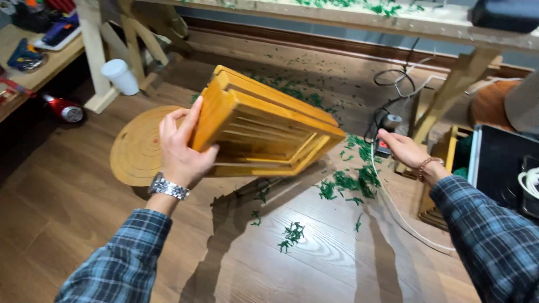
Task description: Preparing yarn and using a tufting gun to create a rug on a frame.
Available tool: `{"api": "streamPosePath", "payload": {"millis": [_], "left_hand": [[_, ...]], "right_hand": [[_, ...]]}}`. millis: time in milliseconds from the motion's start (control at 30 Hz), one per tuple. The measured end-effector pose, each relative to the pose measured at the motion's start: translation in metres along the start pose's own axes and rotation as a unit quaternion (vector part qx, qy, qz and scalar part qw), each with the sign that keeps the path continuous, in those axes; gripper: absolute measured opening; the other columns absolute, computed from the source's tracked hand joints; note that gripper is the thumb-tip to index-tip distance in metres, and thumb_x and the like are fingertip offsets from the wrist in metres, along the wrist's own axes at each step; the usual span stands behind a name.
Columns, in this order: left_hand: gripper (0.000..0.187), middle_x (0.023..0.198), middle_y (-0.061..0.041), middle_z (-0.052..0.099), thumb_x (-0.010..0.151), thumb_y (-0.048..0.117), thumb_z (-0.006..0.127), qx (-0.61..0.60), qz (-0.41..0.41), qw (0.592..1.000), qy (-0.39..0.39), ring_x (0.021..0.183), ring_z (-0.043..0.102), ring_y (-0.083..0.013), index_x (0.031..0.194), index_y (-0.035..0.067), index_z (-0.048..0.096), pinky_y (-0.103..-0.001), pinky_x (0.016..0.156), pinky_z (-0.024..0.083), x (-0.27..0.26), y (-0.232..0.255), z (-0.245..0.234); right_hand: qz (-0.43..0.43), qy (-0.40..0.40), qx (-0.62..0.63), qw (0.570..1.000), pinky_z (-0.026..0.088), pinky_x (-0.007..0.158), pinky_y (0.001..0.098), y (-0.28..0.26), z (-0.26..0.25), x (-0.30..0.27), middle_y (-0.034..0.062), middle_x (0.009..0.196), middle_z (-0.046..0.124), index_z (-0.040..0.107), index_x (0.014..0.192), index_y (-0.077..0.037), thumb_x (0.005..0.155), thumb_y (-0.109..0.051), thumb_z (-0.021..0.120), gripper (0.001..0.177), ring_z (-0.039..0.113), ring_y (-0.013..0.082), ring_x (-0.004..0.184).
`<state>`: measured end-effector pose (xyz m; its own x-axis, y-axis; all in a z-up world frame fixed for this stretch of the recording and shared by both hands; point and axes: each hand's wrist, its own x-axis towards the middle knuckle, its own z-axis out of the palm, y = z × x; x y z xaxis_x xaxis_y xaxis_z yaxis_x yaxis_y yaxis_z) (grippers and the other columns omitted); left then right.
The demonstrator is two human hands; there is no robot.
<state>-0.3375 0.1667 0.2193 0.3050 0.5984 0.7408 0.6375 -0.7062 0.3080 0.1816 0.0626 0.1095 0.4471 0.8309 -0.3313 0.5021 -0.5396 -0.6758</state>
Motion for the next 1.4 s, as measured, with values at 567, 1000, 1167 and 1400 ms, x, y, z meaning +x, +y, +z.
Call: {"api": "streamPosePath", "payload": {"millis": [567, 1000, 1167, 1400], "left_hand": [[0.079, 0.125, -0.014, 0.062, 0.07, -0.001, 0.071, -0.171, -0.203, 0.96, 0.093, 0.112, 0.064, -0.0253, 0.147, 0.014, 0.058, -0.039, 0.102, 0.052, 0.001, -0.046, -0.032], [0.061, 0.134, -0.016, 0.071, 0.081, 0.026, 0.081, -0.168, -0.59, 0.786, -0.078, 0.123, 0.069, -0.0329, 0.14, 0.022, 0.068, -0.041, 0.101, 0.056, 0.133, -0.144, -0.324], [0.072, 0.143, -0.006, 0.067, 0.083, 0.043, 0.075, -0.204, -0.598, 0.753, -0.183, 0.125, 0.065, -0.024, 0.152, 0.029, 0.057, -0.036, 0.107, 0.052, 0.249, -0.187, -0.477], [0.11, 0.17, -0.01, 0.032, 0.07, 0.076, 0.058, -0.193, -0.661, 0.711, -0.142, 0.158, 0.031, -0.0234, 0.164, 0.025, 0.03, -0.045, 0.126, 0.032, 0.306, -0.277, -0.564]], "right_hand": [[-0.016, -0.122, 0.477, 0.87, 0.032, 0.115, 0.0534, -0.175, 0.054, -0.032, -0.0013, 0.119, 0.051, 0.053, 0.139, -0.02, 0.088, -0.084, 0.051, 0.082, 0.049, 0.0198, 0.117], [0.199, -0.305, 0.204, 0.909, 0.042, 0.109, 0.0624, -0.461, 0.064, -0.14, 0.0145, 0.167, 0.032, 0.029, 0.165, -0.009, 0.081, -0.027, 0.075, 0.098, 0.042, 0.0367, 0.146], [0.189, -0.323, 0.218, 0.902, 0.045, 0.064, 0.046, -0.535, 0.095, -0.159, 0.0195, 0.11, 0.053, 0.05, 0.126, -0.003, 0.081, -0.019, 0.067, 0.051, 0.053, 0.0366, 0.086], [0.251, -0.325, 0.265, 0.872, 0.054, 0.046, 0.039, -0.669, 0.154, -0.2, 0.0102, 0.078, 0.055, 0.046, 0.105, -0.015, 0.09, -0.018, 0.055, 0.018, 0.061, 0.0307, 0.061]]}}
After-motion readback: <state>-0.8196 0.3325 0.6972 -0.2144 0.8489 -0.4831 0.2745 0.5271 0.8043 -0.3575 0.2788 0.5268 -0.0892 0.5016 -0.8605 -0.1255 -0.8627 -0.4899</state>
